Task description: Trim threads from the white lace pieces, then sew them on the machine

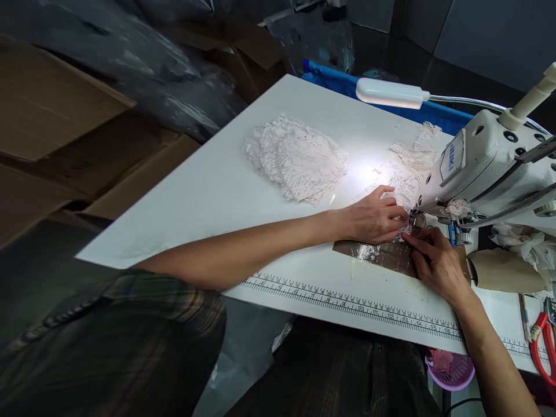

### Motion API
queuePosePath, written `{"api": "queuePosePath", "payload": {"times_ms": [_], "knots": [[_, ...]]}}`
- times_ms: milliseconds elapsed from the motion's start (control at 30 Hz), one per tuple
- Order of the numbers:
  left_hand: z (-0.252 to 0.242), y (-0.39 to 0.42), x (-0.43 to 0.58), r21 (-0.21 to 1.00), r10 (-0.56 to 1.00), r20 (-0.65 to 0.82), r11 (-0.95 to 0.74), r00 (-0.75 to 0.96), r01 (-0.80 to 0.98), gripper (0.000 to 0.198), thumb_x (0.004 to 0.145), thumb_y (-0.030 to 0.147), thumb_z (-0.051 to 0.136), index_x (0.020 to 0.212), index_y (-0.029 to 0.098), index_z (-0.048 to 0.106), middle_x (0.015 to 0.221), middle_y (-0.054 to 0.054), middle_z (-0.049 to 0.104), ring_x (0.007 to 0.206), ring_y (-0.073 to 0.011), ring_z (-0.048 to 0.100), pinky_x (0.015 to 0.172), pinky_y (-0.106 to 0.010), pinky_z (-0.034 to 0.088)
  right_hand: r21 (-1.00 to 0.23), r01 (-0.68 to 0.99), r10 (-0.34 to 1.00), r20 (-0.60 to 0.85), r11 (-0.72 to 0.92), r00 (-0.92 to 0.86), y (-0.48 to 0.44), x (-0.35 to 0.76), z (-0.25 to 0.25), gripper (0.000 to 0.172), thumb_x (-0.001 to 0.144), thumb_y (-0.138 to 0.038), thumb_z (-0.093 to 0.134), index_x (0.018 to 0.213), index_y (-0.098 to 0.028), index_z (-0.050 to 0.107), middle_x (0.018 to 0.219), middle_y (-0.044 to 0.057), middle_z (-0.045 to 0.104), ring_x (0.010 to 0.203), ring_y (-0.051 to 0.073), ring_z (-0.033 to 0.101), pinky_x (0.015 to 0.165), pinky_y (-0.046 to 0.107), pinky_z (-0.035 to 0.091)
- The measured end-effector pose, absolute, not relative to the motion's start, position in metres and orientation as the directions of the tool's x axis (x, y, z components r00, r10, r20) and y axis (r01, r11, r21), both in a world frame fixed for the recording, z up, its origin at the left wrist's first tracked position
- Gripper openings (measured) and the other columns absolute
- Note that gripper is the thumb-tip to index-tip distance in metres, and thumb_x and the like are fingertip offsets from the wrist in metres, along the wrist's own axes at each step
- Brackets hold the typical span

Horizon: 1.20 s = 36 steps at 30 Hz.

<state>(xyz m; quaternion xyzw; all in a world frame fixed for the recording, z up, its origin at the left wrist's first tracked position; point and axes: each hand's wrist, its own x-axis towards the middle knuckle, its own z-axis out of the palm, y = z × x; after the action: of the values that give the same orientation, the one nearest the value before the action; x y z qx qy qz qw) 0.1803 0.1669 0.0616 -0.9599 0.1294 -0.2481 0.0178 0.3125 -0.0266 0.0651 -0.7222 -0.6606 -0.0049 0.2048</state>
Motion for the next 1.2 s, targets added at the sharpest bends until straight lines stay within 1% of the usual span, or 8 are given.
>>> {"api": "queuePosePath", "payload": {"times_ms": [233,400,500,667,800,1000,1100,1200], "knots": [[0.068,0.162,0.183,-0.041,-0.130,0.380,-0.992,0.916,-0.123,0.027,0.099,0.030,0.044,0.098,0.021,0.070,0.103,-0.005,0.071,0.083,-0.0177,0.059,0.095,-0.042,0.037,-0.263,0.959,0.963,0.214,-0.104,0.163,-0.022,0.313,0.067,0.040,0.090,-0.021,0.046,0.121,-0.025,0.072,0.101,0.011,0.062,0.079,0.018,0.061,0.070,0.032,0.056],[0.070,0.157,0.184,-0.057,-0.087,0.370,-0.996,0.925,-0.070,0.028,0.098,0.029,0.043,0.100,0.018,0.070,0.106,-0.006,0.070,0.081,-0.0182,0.058,0.087,-0.041,0.036,-0.271,0.947,0.961,0.164,-0.174,0.224,-0.018,0.316,0.066,0.039,0.090,-0.025,0.049,0.122,-0.028,0.071,0.104,0.012,0.064,0.079,0.020,0.063,0.068,0.034,0.056],[0.067,0.153,0.186,-0.075,-0.050,0.387,-0.997,0.921,-0.023,0.031,0.099,0.030,0.042,0.097,0.016,0.070,0.102,-0.008,0.069,0.079,-0.0186,0.057,0.082,-0.040,0.035,-0.349,0.918,0.949,0.178,-0.186,0.260,-0.019,0.319,0.068,0.039,0.090,-0.027,0.049,0.121,-0.028,0.072,0.103,0.012,0.065,0.084,0.022,0.065,0.071,0.036,0.057],[0.062,0.148,0.188,-0.056,-0.016,0.438,-0.998,0.899,0.009,0.029,0.099,0.030,0.043,0.097,0.014,0.068,0.099,-0.009,0.068,0.077,-0.0181,0.056,0.079,-0.039,0.035,-0.549,0.817,0.907,0.232,-0.176,0.351,-0.027,0.323,0.070,0.039,0.091,-0.028,0.047,0.123,-0.026,0.069,0.107,0.009,0.067,0.097,0.022,0.066,0.089,0.041,0.055],[0.069,0.157,0.185,-0.020,-0.047,0.498,-0.999,0.866,-0.043,0.026,0.099,0.026,0.045,0.102,0.012,0.066,0.108,-0.014,0.067,0.086,-0.0204,0.058,0.077,-0.038,0.040,-0.586,0.782,0.865,0.259,-0.214,0.431,-0.030,0.322,0.066,0.038,0.090,-0.029,0.047,0.121,-0.026,0.069,0.108,0.011,0.065,0.098,0.024,0.065,0.093,0.045,0.054],[0.075,0.178,0.183,0.135,-0.321,0.442,-0.899,0.837,-0.416,0.015,0.094,0.023,0.056,0.096,0.014,0.068,0.099,-0.011,0.069,0.086,-0.0169,0.061,0.080,-0.033,0.049,-0.555,0.809,0.866,0.289,-0.196,0.409,-0.028,0.321,0.063,0.029,0.087,-0.030,0.050,0.108,-0.020,0.068,0.099,0.011,0.067,0.089,0.024,0.066,0.081,0.042,0.056],[0.069,0.179,0.187,0.214,-0.276,0.414,-0.897,0.867,-0.387,0.018,0.096,0.021,0.053,0.091,0.017,0.069,0.096,-0.010,0.071,0.084,-0.0160,0.063,0.078,-0.032,0.051,-0.521,0.841,0.878,0.324,-0.146,0.353,-0.027,0.319,0.067,0.024,0.087,-0.027,0.050,0.102,-0.019,0.067,0.093,0.010,0.068,0.084,0.023,0.066,0.076,0.039,0.057],[0.066,0.176,0.189,0.355,-0.121,0.457,-0.884,0.881,-0.305,0.023,0.098,0.021,0.046,0.092,0.015,0.068,0.093,-0.009,0.070,0.083,-0.0139,0.064,0.075,-0.029,0.054,-0.466,0.878,0.912,0.305,-0.109,0.275,-0.025,0.315,0.071,0.027,0.091,-0.026,0.046,0.104,-0.018,0.068,0.095,0.011,0.067,0.085,0.023,0.066,0.074,0.039,0.057]]}}
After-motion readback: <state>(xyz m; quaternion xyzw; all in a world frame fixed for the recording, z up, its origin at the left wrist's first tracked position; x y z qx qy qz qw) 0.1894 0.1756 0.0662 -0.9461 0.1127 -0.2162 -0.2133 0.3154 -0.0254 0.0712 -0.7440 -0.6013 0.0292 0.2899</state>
